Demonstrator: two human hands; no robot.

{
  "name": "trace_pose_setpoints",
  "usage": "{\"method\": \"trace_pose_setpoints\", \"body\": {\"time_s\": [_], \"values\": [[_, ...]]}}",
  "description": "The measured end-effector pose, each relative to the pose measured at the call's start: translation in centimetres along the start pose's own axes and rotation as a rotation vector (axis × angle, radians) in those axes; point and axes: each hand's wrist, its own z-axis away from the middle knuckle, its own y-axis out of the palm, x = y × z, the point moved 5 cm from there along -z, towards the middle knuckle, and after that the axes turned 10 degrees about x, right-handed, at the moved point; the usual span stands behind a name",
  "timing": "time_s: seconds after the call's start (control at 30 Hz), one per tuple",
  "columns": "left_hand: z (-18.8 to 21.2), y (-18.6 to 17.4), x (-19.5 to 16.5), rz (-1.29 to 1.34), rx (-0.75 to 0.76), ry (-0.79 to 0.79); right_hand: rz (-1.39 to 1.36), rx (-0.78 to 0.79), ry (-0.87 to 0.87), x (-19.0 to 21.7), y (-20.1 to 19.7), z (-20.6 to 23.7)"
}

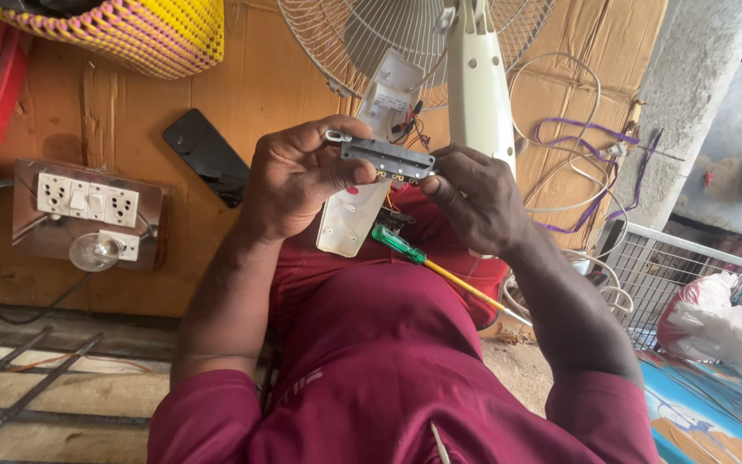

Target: The person repairs an electric fan. They handle the fan body, remove and manipulate the speed-control switch assembly and its wires by hand, work on the internal components while seated, and reattach parts of the fan housing.

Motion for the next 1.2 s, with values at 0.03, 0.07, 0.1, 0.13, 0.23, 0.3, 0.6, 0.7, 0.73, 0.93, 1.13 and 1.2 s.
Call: {"method": "trace_pose_setpoints", "body": {"time_s": [0.03,0.07,0.1,0.13,0.23,0.3,0.6,0.7,0.73,0.93,1.13,1.2], "values": [[0.0,-0.1,0.1,0.008,-0.009,-0.004,-0.006,-0.020,-0.021,0.1,0.0,0.0],[0.0,-0.1,0.1,0.030,-0.012,0.005,-0.003,-0.027,-0.026,0.1,0.0,0.0],[0.0,-0.1,0.2,0.053,-0.017,0.013,-0.002,-0.033,-0.029,0.1,0.1,0.0],[0.0,-0.1,0.2,0.075,-0.021,0.022,0.000,-0.040,-0.034,0.1,0.1,0.0],[0.1,-0.2,0.4,0.073,-0.045,0.027,-0.027,-0.050,-0.043,0.1,0.3,-0.1],[0.2,-0.2,0.4,0.064,-0.050,0.037,-0.038,-0.059,-0.038,-0.1,0.4,-0.1],[0.7,-0.6,0.9,-0.084,-0.064,0.042,-0.091,0.061,0.143,-1.9,0.6,-0.2],[0.9,-0.5,1.0,-0.031,-0.041,0.061,-0.179,0.096,0.096,-2.2,0.4,0.1],[0.9,-0.4,1.0,0.021,-0.029,0.080,-0.209,0.091,0.060,-2.2,0.4,0.2],[0.8,-0.2,0.6,0.003,-0.018,0.123,-0.498,0.047,0.143,-3.8,1.9,0.8],[0.8,0.0,0.4,-0.042,-0.091,0.052,-0.559,-0.206,-0.052,-2.6,1.5,0.8],[0.8,0.1,0.4,-0.065,-0.117,0.030,-0.329,-0.254,-0.118,-1.6,1.1,0.8]]}}
